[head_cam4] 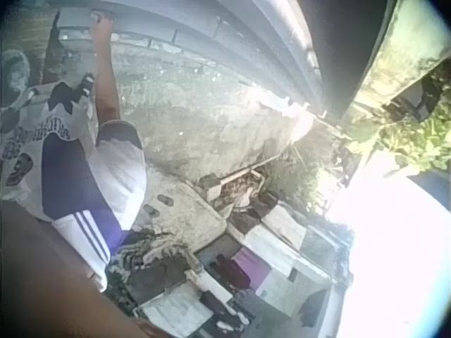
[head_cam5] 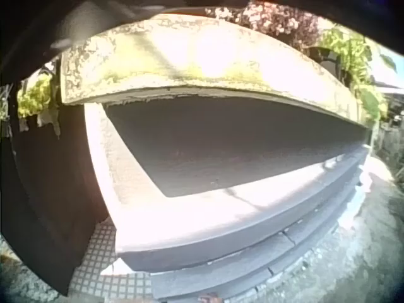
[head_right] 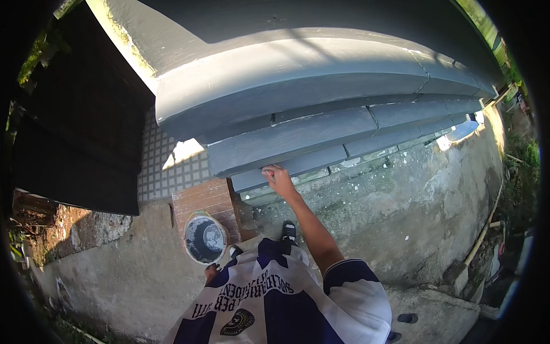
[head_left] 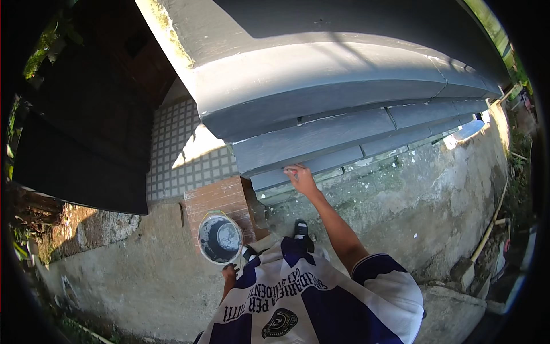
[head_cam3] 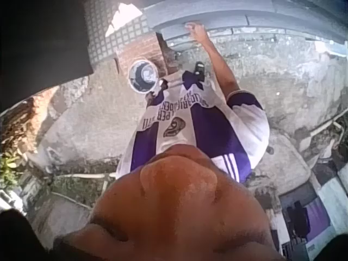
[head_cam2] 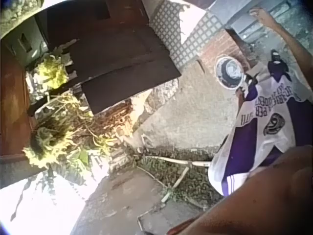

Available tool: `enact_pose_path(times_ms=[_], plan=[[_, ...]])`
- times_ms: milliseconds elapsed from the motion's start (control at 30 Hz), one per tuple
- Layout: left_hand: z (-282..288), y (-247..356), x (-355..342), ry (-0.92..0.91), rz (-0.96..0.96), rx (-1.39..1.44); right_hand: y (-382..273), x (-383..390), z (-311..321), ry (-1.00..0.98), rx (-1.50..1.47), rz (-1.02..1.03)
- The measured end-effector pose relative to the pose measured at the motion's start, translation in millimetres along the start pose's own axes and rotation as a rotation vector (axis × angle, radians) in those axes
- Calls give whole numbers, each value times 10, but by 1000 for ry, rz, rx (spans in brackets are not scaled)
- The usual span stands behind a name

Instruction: Apply plaster or filler into the grooves of an exterior tiered wall structure using a putty knife.

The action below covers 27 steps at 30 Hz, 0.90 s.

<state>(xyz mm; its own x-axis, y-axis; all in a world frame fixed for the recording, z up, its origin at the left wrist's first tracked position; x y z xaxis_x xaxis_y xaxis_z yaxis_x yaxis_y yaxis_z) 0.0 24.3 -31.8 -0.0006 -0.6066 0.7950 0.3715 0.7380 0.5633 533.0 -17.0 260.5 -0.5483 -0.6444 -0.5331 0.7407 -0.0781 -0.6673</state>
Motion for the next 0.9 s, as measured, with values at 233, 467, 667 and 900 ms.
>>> enact_pose_path(times_ms=[233, 467, 667, 900], plan=[[191, 174, 212, 82, -12, 174, 592, 127, 601, 12, 476, -86], [755, -153, -137, 110, -48, -209, -81, 206, -826, -232, 763, 15], [992, -92, -404, 163, 62, -29, -775, 101, -1442, 11, -47, -341], [904, 408, -202, 91, -134, -488, 654, 389, 28, 521, 20, -711]])
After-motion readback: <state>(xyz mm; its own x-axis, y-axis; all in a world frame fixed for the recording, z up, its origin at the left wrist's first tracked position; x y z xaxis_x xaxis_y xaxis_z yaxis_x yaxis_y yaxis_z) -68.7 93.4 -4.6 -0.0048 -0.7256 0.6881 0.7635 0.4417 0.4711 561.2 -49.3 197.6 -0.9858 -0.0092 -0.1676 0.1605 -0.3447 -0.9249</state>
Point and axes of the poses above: each hand's wrist, its own x-axis away from the middle knuckle, its own z-axis out of the back of the hand, y = z × x, the point moved 4 cm from there along -x, towards the middle knuckle, and after that the axes turned 3 degrees about x, right-handed, at the moved point
